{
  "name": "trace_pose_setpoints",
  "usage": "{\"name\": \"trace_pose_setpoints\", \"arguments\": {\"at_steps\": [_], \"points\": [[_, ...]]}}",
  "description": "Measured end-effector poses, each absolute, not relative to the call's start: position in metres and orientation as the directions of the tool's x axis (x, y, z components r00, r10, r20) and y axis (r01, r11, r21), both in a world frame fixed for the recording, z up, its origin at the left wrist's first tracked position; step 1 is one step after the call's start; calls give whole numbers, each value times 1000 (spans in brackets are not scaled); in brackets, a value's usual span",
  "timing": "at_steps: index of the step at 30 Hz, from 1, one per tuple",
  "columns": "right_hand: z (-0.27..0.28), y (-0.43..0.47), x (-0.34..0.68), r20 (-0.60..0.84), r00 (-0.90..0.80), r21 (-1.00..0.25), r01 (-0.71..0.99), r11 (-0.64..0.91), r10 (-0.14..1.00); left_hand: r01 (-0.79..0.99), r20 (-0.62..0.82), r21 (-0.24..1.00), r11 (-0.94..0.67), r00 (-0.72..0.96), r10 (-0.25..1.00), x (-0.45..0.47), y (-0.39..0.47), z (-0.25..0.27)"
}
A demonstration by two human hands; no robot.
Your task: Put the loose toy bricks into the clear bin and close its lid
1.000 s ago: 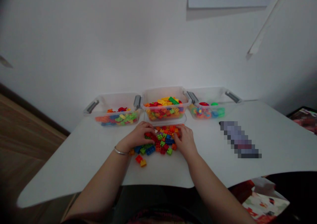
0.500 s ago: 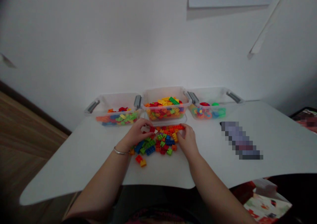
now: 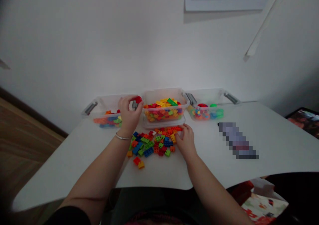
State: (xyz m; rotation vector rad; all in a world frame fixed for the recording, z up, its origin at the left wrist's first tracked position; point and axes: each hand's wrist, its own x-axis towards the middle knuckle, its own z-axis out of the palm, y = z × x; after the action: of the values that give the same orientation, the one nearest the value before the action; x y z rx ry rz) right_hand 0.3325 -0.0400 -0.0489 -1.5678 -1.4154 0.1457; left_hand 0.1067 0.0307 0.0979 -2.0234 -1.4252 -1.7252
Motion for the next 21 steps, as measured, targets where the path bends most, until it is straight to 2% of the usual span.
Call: {"name": "trace_pose_setpoints", "arguments": {"at_steps": [3, 5, 9, 13, 16, 21], "points": [[-47, -41, 332, 487, 307, -705, 691, 160, 817, 682, 726, 558, -472, -126, 676, 115, 44, 102], [-45, -42, 332, 490, 303, -704, 691, 165, 817, 707, 695, 571, -416, -148, 703, 119, 52, 102], [-42, -43, 331, 488, 315, -712, 683, 162, 814, 788, 654, 520, -328, -121, 747, 124, 63, 103], [-41, -43, 331, 487, 323, -720, 674, 163, 811, 849, 479, 471, -238, -19, 878, 127, 75, 109], [-41, -43, 331, 492, 324, -721, 672, 169, 808, 873, 364, 446, -196, 23, 931, 126, 81, 113], [-41, -42, 331, 476, 334, -725, 672, 148, 814, 884, 370, 424, -196, 29, 929, 126, 82, 113]]}}
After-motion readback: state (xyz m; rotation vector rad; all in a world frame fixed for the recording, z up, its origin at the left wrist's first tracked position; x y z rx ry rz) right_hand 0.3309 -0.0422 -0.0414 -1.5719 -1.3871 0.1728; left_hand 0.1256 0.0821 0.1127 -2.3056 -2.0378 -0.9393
